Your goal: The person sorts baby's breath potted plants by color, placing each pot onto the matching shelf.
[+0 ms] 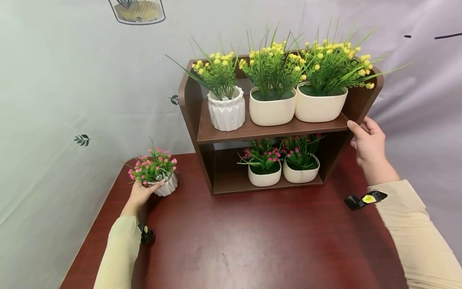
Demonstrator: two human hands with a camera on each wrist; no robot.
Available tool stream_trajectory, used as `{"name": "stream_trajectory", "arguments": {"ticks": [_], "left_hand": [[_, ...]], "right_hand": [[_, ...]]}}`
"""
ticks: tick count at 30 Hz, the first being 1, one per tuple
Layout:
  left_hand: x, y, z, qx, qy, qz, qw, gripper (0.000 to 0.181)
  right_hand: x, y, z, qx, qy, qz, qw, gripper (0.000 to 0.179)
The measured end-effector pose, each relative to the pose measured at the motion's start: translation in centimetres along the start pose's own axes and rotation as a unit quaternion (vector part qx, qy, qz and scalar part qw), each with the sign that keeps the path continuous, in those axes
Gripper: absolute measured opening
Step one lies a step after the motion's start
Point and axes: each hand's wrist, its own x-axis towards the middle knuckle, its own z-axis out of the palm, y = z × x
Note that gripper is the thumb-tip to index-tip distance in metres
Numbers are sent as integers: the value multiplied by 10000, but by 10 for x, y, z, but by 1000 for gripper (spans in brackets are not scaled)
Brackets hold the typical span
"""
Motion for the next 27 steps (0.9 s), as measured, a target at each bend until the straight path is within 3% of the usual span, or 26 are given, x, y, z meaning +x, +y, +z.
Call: {"name": "stream_trajectory", "arguments": {"ticks": [1,6,9,16,27], "left_hand": [[-1,-1,0,-26,-24,111,9999,93],[-11,-2,3,121,83,25,9999,81],[-15,-2,5,-33,-1,203,9998,82],[-21,-1,7,-115,21,320,9994,79],[-28,-1,16,-729,28,1152,9907,82]], "right_hand": [[0,0,1,25,22,-24,10000,19],[-1,0,4,121,186,-204,9995,22],[0,0,4,147,263,-215,9993,24],[2,-3,4,-196,295,-151,9993,24],[2,-4,2,-267,115,-70,9996,24]]}}
